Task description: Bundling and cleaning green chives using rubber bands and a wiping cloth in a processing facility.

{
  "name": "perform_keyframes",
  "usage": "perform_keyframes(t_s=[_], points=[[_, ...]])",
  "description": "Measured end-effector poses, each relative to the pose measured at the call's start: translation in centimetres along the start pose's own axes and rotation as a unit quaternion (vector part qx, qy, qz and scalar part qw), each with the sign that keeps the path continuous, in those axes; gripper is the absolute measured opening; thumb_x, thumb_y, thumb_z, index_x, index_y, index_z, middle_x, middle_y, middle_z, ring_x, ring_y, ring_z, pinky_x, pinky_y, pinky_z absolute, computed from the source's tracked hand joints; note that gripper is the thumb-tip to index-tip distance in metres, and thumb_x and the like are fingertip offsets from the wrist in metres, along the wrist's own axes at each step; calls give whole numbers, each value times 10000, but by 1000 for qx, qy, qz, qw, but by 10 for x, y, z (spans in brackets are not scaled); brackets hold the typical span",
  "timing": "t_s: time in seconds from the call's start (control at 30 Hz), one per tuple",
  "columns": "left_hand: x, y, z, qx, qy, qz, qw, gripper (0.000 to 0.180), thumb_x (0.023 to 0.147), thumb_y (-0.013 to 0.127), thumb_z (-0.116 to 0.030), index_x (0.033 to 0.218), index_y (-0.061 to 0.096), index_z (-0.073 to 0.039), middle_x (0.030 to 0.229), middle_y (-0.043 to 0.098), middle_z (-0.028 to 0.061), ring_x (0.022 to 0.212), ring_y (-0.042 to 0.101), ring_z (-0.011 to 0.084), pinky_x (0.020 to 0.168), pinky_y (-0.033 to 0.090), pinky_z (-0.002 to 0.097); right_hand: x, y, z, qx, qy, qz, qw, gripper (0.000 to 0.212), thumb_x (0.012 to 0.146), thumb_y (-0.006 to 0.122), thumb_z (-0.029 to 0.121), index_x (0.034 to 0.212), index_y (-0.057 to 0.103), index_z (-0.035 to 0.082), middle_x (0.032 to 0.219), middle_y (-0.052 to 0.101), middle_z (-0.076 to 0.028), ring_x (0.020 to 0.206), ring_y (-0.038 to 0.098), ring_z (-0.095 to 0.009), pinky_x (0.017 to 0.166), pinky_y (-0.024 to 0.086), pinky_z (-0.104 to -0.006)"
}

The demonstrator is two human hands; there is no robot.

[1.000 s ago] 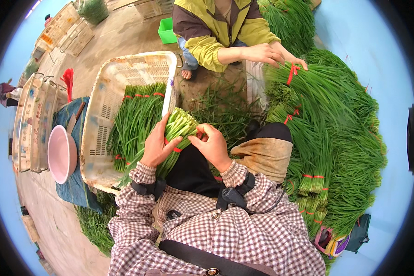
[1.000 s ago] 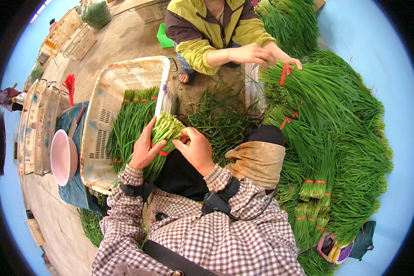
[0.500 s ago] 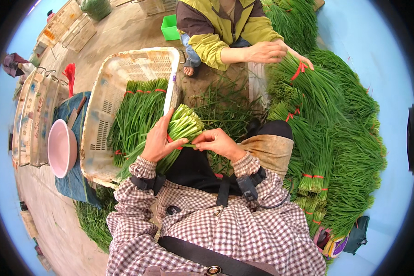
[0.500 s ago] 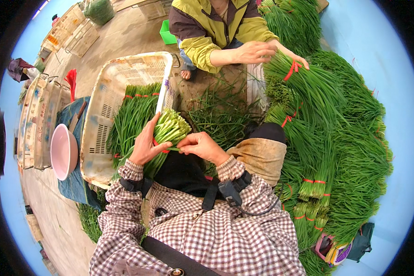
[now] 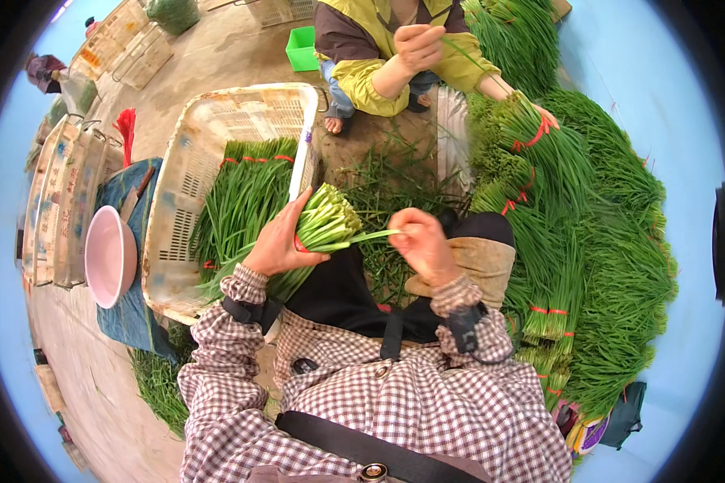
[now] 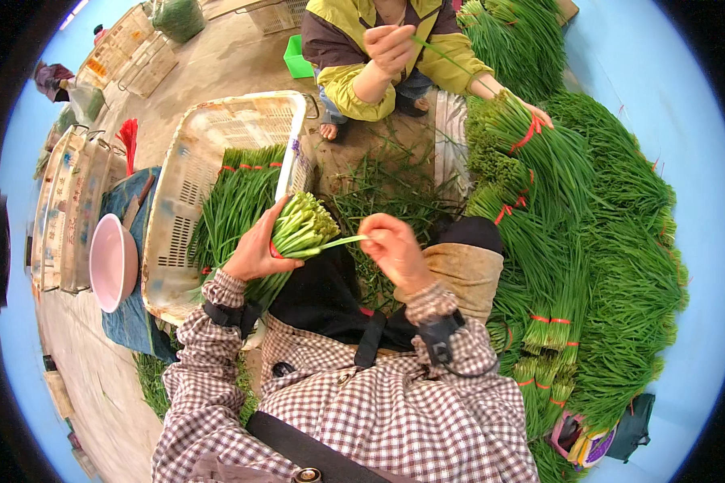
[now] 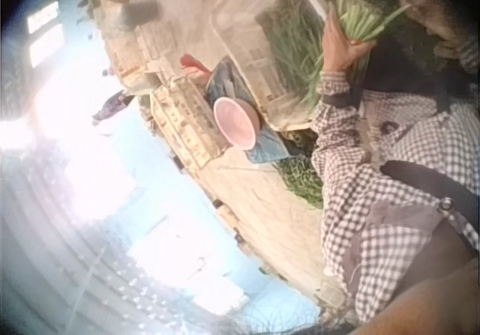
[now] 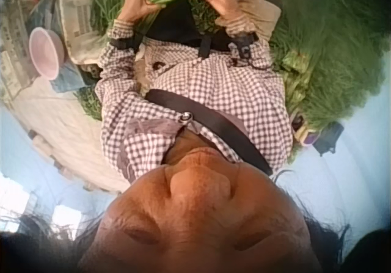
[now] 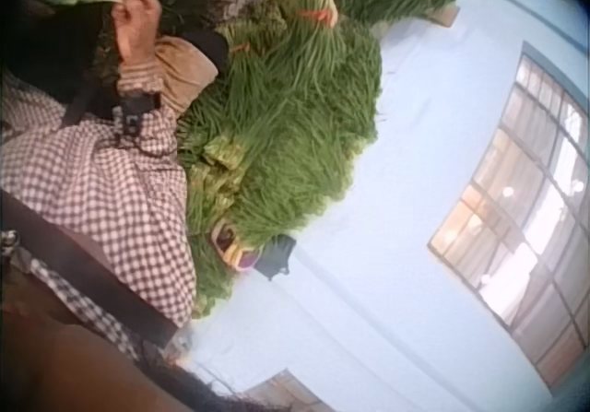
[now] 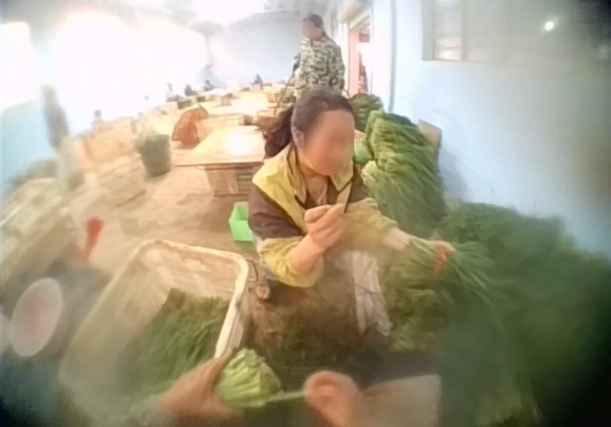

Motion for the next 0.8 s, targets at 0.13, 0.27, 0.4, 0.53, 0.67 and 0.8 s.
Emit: perform_keyframes(t_s=[0.13, 0.27, 0.4, 0.53, 0.67, 0.8], points=[[-3, -2, 18, -194, -86, 38, 976, 1074, 662, 821, -367, 1502, 240, -35, 1370, 482, 215, 1253, 501, 318, 1055, 379, 365, -15, 21, 70, 12, -205, 155, 966, 46, 860, 569, 46, 862, 606, 17, 742, 506, -16, 672, 424, -103, 590, 342, -251], [-2, -1, 16, -190, -68, 43, 978, 1031, 687, 815, -295, 1505, 243, -37, 1390, 478, 184, 1265, 486, 266, 1065, 363, 339, -36, 10, 113, -256, -295, 8, 921, 128, 854, 625, 44, 972, 590, 9, 737, 495, -2, 640, 425, -88, 578, 369, -245], [4, 6, 9, -323, -114, 64, 937, 1004, 698, 809, -158, 1506, 228, -24, 1375, 475, 158, 1179, 533, 211, 1008, 435, 326, -18, 5, 43, -407, -49, -114, 905, 537, 841, 728, 69, 1289, 435, 15, 825, 628, -22, 639, 511, -49, 576, 424, -187], [7, 6, 10, -275, -69, 50, 958, 1039, 680, 823, -148, 1513, 215, -23, 1415, 452, 163, 1261, 490, 217, 1057, 396, 333, 6, 24, -30, -85, 21, 54, 995, 479, 961, 596, 135, 1388, 413, 22, 823, 596, -10, 618, 477, -48, 538, 402, -196], [-7, -9, 14, -119, -27, 12, 992, 1222, 585, 904, -401, 1499, 212, 20, 1467, 393, 208, 1347, 417, 306, 1108, 336, 377, 9, 43, -3, -257, -116, -31, 959, 266, 1028, 487, 211, 999, 639, -5, 748, 576, -7, 610, 515, -52, 547, 427, -201], [4, -7, 6, 0, 36, 2, 999, 1270, 533, 899, -488, 1490, 233, 15, 1364, 478, 252, 1250, 479, 399, 1035, 395, 422, -51, 53, 103, -262, -435, -142, 850, 269, 1023, 468, 181, 819, 579, 45, 687, 521, -10, 578, 442, -70, 483, 342, -214]])
Point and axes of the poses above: each hand's wrist, its own x-axis towards the middle knuckle, its own y-axis out of the palm, z = x × y, the point moved 4 cm from there along x, towards the middle knuckle
